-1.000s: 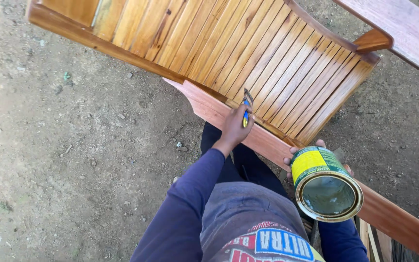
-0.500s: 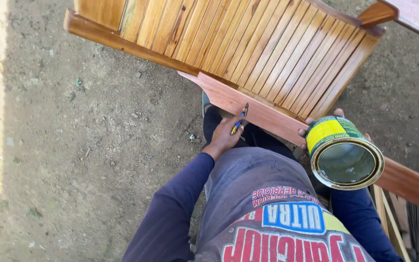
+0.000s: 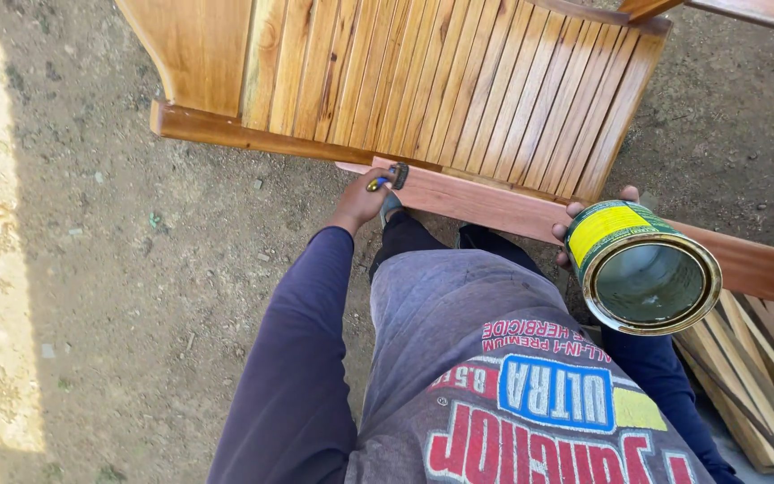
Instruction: Painting a wooden chair with a brush and varnish.
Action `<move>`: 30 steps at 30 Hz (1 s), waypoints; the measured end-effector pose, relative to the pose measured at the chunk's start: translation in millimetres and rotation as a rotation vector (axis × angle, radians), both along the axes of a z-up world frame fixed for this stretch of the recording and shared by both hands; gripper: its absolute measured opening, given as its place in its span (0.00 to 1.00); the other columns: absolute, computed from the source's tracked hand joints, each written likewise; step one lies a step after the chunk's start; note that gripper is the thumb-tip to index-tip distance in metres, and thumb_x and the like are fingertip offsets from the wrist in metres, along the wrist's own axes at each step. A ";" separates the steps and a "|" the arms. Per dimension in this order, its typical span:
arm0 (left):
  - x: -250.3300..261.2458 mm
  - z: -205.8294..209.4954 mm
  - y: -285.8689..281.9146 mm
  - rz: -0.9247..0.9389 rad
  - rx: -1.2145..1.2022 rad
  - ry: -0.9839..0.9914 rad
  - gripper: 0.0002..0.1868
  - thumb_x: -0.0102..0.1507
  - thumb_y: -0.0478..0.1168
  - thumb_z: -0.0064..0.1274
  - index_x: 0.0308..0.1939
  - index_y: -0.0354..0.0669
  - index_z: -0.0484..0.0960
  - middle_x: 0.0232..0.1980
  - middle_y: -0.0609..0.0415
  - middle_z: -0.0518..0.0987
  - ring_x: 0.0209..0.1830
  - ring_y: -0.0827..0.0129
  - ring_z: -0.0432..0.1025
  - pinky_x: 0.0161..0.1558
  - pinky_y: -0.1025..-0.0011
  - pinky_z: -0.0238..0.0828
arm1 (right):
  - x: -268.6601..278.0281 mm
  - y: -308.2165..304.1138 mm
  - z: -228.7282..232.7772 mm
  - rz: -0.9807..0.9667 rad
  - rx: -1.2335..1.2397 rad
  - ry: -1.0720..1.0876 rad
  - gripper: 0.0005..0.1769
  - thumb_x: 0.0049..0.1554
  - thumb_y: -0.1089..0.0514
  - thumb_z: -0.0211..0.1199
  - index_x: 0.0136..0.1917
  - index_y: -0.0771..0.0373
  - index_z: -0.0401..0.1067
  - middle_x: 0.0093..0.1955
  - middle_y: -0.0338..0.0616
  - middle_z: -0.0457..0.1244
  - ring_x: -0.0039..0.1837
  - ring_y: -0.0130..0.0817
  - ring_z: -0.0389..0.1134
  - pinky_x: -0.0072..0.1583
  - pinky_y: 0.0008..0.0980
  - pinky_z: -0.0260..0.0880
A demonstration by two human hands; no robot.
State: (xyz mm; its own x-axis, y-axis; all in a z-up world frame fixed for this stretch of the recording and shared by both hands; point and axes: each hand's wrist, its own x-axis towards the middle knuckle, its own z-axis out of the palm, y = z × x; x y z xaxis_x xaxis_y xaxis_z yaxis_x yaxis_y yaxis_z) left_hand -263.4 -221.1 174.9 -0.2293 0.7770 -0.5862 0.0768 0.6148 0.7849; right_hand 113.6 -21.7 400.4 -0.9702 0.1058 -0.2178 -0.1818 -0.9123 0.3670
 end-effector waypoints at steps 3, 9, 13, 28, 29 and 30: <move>-19.5 9.5 1.4 -0.047 -0.025 0.163 0.14 0.63 0.49 0.57 0.53 0.57 0.83 0.52 0.45 0.84 0.55 0.49 0.77 0.55 0.57 0.73 | -0.7 -5.6 1.8 0.091 -0.018 0.101 0.49 0.65 0.26 0.50 0.83 0.64 0.52 0.83 0.67 0.47 0.81 0.76 0.46 0.78 0.74 0.50; -14.6 26.7 15.0 -0.269 -0.011 0.484 0.16 0.64 0.45 0.52 0.54 0.49 0.81 0.51 0.43 0.83 0.54 0.46 0.76 0.55 0.50 0.71 | 12.4 -34.7 3.8 -0.020 0.041 0.104 0.49 0.67 0.27 0.50 0.84 0.65 0.51 0.82 0.71 0.46 0.80 0.80 0.46 0.70 0.79 0.59; 18.7 33.6 20.1 -0.388 -0.052 0.591 0.14 0.64 0.43 0.51 0.52 0.46 0.80 0.52 0.42 0.82 0.53 0.44 0.75 0.54 0.50 0.72 | 17.2 -57.2 14.5 -0.138 0.093 0.083 0.49 0.69 0.25 0.47 0.84 0.66 0.51 0.82 0.73 0.46 0.80 0.80 0.47 0.69 0.81 0.61; 71.7 -9.1 19.8 -0.151 0.059 -0.062 0.13 0.62 0.44 0.56 0.50 0.50 0.84 0.53 0.46 0.84 0.55 0.53 0.79 0.57 0.62 0.72 | 22.5 -48.6 41.1 -0.282 0.242 0.006 0.47 0.68 0.31 0.47 0.77 0.77 0.54 0.71 0.86 0.52 0.73 0.82 0.54 0.70 0.70 0.61; 62.9 -3.3 19.8 -0.146 0.061 -0.060 0.13 0.62 0.44 0.56 0.50 0.50 0.84 0.53 0.46 0.84 0.55 0.53 0.79 0.57 0.62 0.72 | 9.9 -53.1 57.5 -0.277 0.244 0.010 0.47 0.68 0.31 0.47 0.77 0.77 0.54 0.71 0.86 0.52 0.73 0.82 0.54 0.70 0.70 0.61; 53.5 2.3 19.5 -0.131 0.023 -0.027 0.12 0.62 0.43 0.55 0.50 0.50 0.84 0.52 0.47 0.85 0.54 0.54 0.79 0.57 0.62 0.73 | -3.2 -58.1 73.7 -0.411 0.317 -0.022 0.39 0.68 0.36 0.45 0.77 0.70 0.58 0.73 0.81 0.53 0.75 0.79 0.53 0.71 0.72 0.61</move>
State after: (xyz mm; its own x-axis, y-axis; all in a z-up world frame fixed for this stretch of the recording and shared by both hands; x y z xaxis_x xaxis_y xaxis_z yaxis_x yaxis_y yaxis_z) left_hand -210.0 -201.6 177.1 -0.1089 0.8128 -0.5722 0.1339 0.5824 0.8018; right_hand 110.4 -79.7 474.1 -0.8305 0.5409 -0.1330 -0.5527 -0.8299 0.0762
